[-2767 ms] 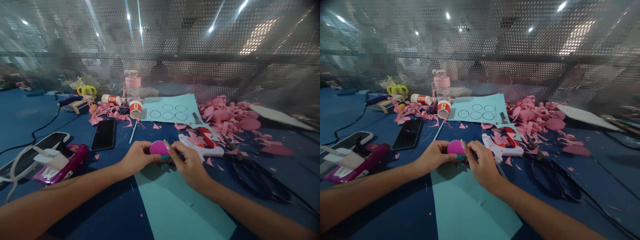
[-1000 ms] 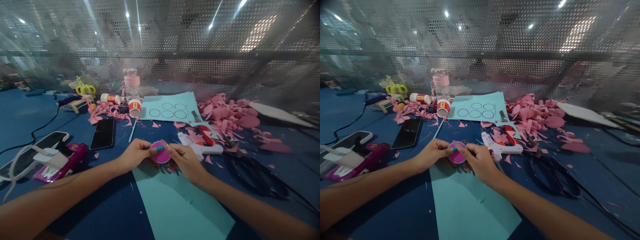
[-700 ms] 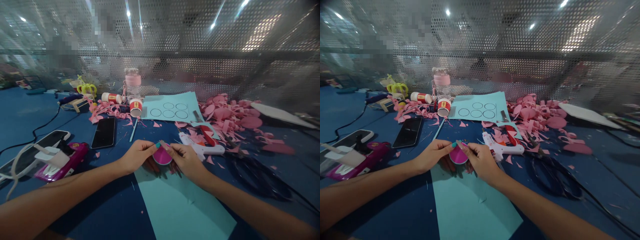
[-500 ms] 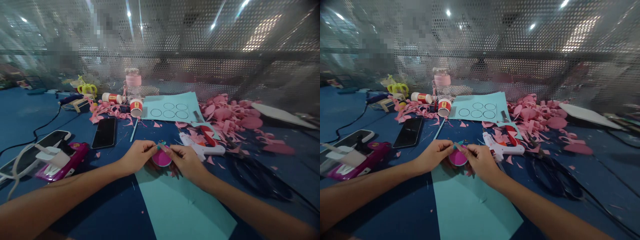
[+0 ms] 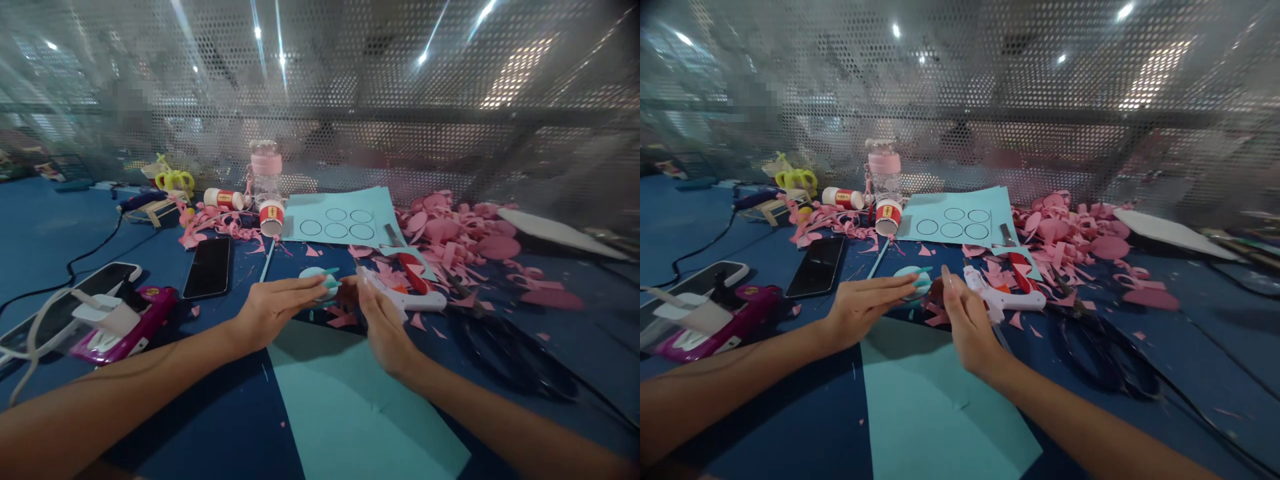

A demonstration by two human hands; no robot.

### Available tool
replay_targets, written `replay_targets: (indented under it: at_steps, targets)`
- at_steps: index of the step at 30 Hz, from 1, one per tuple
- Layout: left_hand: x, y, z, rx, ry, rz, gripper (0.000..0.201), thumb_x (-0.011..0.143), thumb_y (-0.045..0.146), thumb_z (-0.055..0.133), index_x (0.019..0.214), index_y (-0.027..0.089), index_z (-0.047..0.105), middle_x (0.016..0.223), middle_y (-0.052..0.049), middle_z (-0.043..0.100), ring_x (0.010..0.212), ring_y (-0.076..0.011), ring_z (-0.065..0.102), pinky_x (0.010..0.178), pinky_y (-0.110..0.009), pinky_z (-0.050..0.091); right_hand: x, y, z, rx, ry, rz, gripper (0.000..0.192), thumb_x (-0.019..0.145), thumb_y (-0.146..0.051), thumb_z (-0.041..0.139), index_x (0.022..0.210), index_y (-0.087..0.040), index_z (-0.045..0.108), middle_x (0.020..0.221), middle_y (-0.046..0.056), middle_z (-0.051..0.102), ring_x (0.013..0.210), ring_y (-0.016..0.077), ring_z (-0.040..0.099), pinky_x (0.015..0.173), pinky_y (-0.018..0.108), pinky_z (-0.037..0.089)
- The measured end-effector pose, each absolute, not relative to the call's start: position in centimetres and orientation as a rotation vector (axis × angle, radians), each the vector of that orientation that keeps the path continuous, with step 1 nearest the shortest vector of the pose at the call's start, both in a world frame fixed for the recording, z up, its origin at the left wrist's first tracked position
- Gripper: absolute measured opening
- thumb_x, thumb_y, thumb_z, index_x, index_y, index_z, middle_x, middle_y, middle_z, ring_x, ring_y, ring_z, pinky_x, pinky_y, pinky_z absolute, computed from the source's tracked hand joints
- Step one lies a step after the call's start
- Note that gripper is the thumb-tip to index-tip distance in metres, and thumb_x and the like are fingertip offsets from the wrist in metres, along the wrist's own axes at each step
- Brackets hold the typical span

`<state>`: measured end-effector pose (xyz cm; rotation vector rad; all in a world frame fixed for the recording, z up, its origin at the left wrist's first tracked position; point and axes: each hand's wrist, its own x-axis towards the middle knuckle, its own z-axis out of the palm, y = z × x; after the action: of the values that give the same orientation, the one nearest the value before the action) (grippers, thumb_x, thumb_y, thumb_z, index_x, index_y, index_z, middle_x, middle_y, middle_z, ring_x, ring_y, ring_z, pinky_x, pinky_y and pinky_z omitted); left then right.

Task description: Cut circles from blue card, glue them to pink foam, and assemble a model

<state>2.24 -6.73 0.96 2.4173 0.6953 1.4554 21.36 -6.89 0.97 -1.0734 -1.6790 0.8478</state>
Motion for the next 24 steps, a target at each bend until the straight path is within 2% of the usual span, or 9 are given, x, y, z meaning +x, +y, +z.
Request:
replay_targets:
  at_steps: [4,7,10,12,15,18,20,24]
  targets:
    - [2.6,-6.5,0.8,2.437,0.658,1.355,0.038,0.08,0.016,0.058,0.117,0.023,0.058,0.113,-0.006,0.064,0.104,-0.0188,0.06,0.089,-0.032,0.051,21.0,-6.5,1.2,-1.117,-1.638,1.072,0.046,0.079,-0.064,0.039,0.081,-0.022,0.058,0.068,0.0,0.051,0.067,0.015,0.052,0.062,0.028,0.045]
    - [2.8,-6.7,0.9,2.255,0.721,1.29,0.038,0.075,0.025,0.065,0.112,0.021,0.06,0.113,-0.008,0.064,0.103,-0.0224,0.061,0.089,-0.034,0.05,20.8,-6.5,1.4,-1.119,-1.648,1.15,0.045,0.076,-0.064,0.044,0.068,-0.02,0.048,0.059,-0.003,0.043,0.054,0.0106,0.044,0.05,0.024,0.042]
    - [3.0,-7.1,1.0,1.852,0.848,1.325,0.039,0.078,0.032,0.06,0.114,0.019,0.052,0.111,-0.011,0.063,0.095,-0.0212,0.063,0.079,-0.032,0.053,20.7,-6.5,1.5,-1.106,-1.603,1.219,0.045,0.074,-0.064,0.048,0.064,-0.02,0.04,0.058,-0.005,0.04,0.05,0.0089,0.043,0.047,0.022,0.043]
    - [3.2,-7.1,1.0,1.617,0.944,1.376,0.036,0.083,0.036,0.053,0.115,0.019,0.045,0.097,-0.007,0.064,0.085,-0.0172,0.063,0.07,-0.028,0.052,20.7,-6.7,1.5,-1.096,-1.61,1.223,0.045,0.074,-0.063,0.048,0.063,-0.021,0.038,0.057,-0.005,0.041,0.05,0.009,0.045,0.047,0.022,0.043]
    - [3.4,-7.0,1.0,1.604,1.095,1.277,0.026,0.086,0.043,0.044,0.089,0.017,0.049,0.07,0.0,0.054,0.065,-0.0116,0.053,0.059,-0.022,0.044,20.6,-6.9,1.6,-1.094,-1.71,1.134,0.043,0.079,-0.059,0.045,0.061,-0.02,0.039,0.053,-0.004,0.044,0.048,0.0096,0.047,0.046,0.022,0.04]
    - [3.5,-6.7,1.1,1.784,1.195,1.068,0.036,0.086,0.046,0.04,0.065,0.016,0.044,0.057,0.004,0.039,0.054,-0.0086,0.036,0.049,-0.021,0.031,20.5,-7.0,1.7,-1.092,-1.825,1.017,0.041,0.083,-0.055,0.042,0.061,-0.02,0.04,0.051,-0.003,0.046,0.048,0.01,0.046,0.046,0.022,0.036]
    - [3.6,-6.6,1.1,1.837,1.231,1.031,0.038,0.086,0.045,0.039,0.061,0.016,0.041,0.054,0.005,0.034,0.052,-0.0083,0.031,0.047,-0.021,0.026,20.5,-7.0,1.6,-1.097,-1.856,0.976,0.041,0.084,-0.054,0.04,0.061,-0.02,0.038,0.052,-0.003,0.045,0.048,0.0099,0.044,0.046,0.022,0.035]
    - [3.8,-6.9,1.3,1.863,1.193,1.04,0.039,0.085,0.043,0.039,0.058,0.016,0.039,0.052,0.005,0.034,0.051,-0.0077,0.032,0.046,-0.021,0.025,20.5,-7.1,1.6,-1.084,-1.834,0.964,0.042,0.084,-0.055,0.039,0.061,-0.021,0.035,0.055,-0.005,0.034,0.049,0.0087,0.036,0.044,0.021,0.031]
